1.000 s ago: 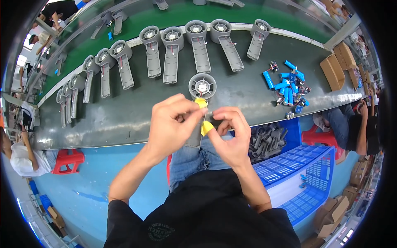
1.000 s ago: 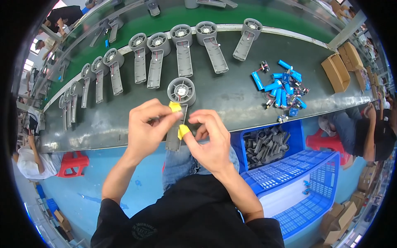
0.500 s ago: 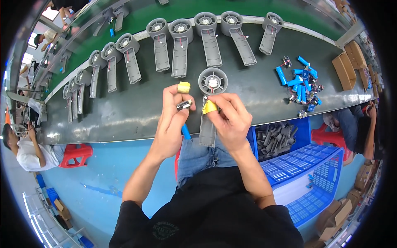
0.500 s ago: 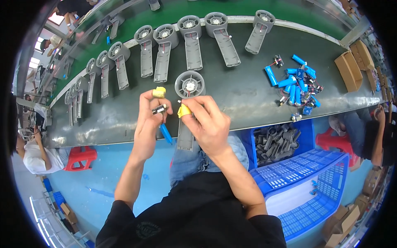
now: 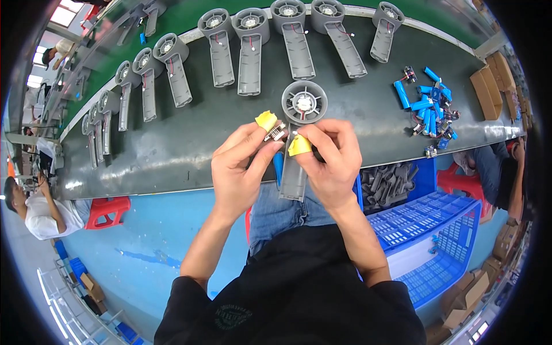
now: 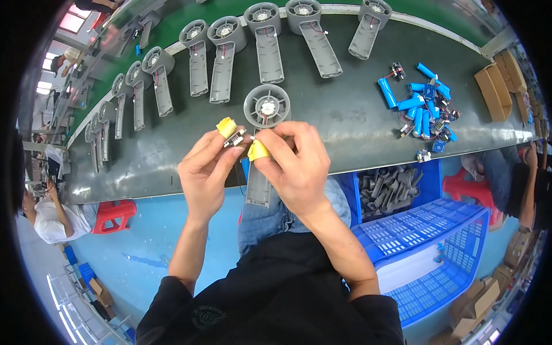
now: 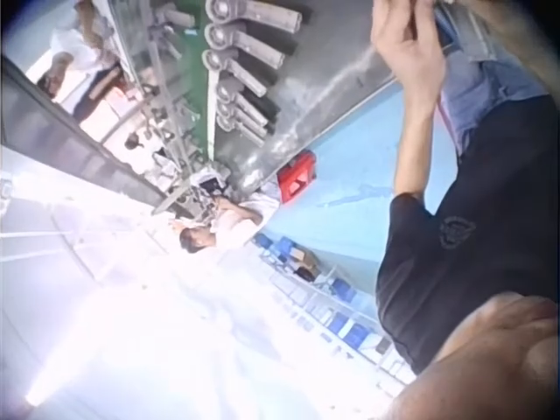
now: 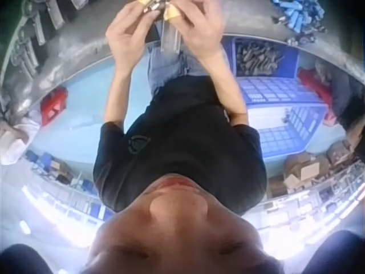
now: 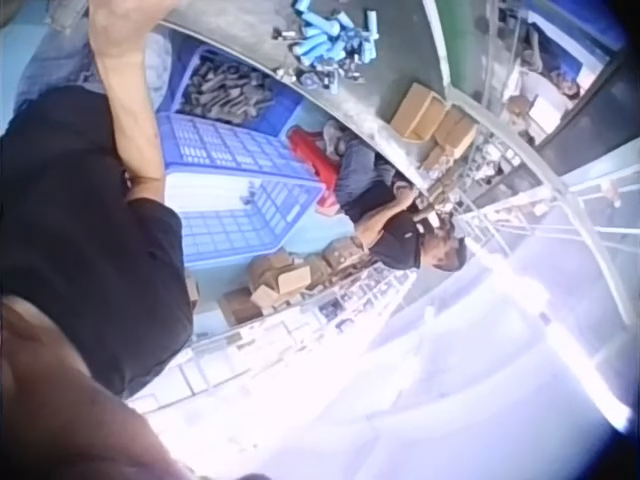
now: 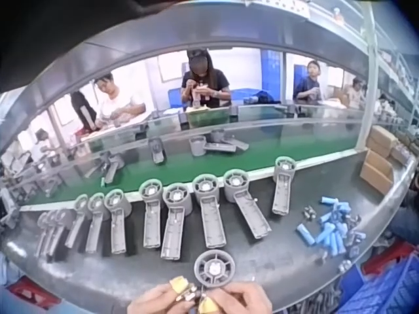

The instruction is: The person assembles handheld electronic fans by hand, inserting lithium batteries into the portable fans and fitting plastic housing components together on a production line.

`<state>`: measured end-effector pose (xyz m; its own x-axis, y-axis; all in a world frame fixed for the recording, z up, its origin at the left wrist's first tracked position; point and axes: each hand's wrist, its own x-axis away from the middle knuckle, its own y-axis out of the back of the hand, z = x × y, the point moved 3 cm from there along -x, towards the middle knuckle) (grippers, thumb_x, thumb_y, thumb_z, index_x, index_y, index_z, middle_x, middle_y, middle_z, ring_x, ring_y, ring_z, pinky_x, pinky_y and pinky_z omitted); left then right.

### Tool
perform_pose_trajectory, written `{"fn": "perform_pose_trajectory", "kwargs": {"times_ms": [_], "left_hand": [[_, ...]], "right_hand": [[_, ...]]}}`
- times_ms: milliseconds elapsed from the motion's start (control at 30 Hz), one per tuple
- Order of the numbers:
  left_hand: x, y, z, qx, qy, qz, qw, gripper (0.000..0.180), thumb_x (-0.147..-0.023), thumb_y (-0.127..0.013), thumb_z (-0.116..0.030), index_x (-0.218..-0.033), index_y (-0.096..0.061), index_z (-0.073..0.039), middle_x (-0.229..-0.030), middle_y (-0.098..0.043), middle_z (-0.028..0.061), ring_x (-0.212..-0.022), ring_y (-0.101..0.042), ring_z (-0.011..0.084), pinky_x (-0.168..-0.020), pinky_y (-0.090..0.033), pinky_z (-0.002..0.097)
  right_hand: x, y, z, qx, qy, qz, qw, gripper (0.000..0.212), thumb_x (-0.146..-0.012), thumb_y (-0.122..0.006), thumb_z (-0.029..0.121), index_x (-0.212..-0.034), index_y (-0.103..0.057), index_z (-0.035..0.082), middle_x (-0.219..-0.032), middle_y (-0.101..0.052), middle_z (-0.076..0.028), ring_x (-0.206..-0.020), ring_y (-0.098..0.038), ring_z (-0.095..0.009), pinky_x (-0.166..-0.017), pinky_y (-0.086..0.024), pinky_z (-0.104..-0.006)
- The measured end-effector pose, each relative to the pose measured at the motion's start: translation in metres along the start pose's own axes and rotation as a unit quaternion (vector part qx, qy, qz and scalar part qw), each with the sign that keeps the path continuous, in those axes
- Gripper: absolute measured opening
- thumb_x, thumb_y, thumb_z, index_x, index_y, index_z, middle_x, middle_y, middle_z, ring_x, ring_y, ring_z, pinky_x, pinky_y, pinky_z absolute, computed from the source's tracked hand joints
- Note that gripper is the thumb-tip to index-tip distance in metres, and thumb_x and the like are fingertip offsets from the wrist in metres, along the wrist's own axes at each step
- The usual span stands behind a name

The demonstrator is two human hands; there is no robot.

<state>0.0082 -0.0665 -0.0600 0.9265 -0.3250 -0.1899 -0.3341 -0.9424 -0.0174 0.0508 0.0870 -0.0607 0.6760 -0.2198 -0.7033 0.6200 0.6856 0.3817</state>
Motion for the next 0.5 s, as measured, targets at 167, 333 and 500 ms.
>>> {"fn": "perform_pose_trajectory", "kwargs": {"times_ms": [167,333,500], "left_hand": [[0.0002,-0.0024,-0.0039,-0.092,-0.067,0.034,0.993,0.031,-0.082,-0.064,0.015,-0.112,-0.067,0.007,-0.114,-0.061,0.0141,-0.098,-0.065,0.0191,-0.083,-0.055,0.0265],[-0.0011,-0.0027,-0.0029,-0.098,-0.063,0.052,0.992,0.031,-0.08,-0.066,0.016,-0.109,-0.069,0.007,-0.113,-0.061,0.0139,-0.095,-0.064,0.0176,-0.08,-0.055,0.0256],[-0.0024,-0.0029,0.0016,-0.092,-0.073,0.057,0.991,0.032,-0.078,-0.067,0.015,-0.109,-0.069,0.006,-0.111,-0.062,0.014,-0.092,-0.065,0.0178,-0.078,-0.055,0.0256]], "right_hand": [[0.0094,0.0021,0.0007,-0.203,-0.237,0.069,0.948,0.018,-0.079,-0.067,-0.004,-0.096,-0.069,0.0,-0.083,-0.048,-0.001,-0.067,-0.046,-0.007,-0.058,-0.036,-0.0207],[0.0051,0.0083,-0.0032,-0.273,-0.323,0.108,0.9,0.017,-0.08,-0.066,-0.001,-0.097,-0.069,-0.001,-0.078,-0.046,0.0,-0.066,-0.043,-0.006,-0.057,-0.036,-0.0213],[0.0032,0.0081,-0.0038,-0.332,-0.346,0.114,0.87,0.017,-0.084,-0.058,-0.007,-0.098,-0.068,-0.005,-0.078,-0.047,0.003,-0.067,-0.042,-0.002,-0.058,-0.032,-0.0185]]}}
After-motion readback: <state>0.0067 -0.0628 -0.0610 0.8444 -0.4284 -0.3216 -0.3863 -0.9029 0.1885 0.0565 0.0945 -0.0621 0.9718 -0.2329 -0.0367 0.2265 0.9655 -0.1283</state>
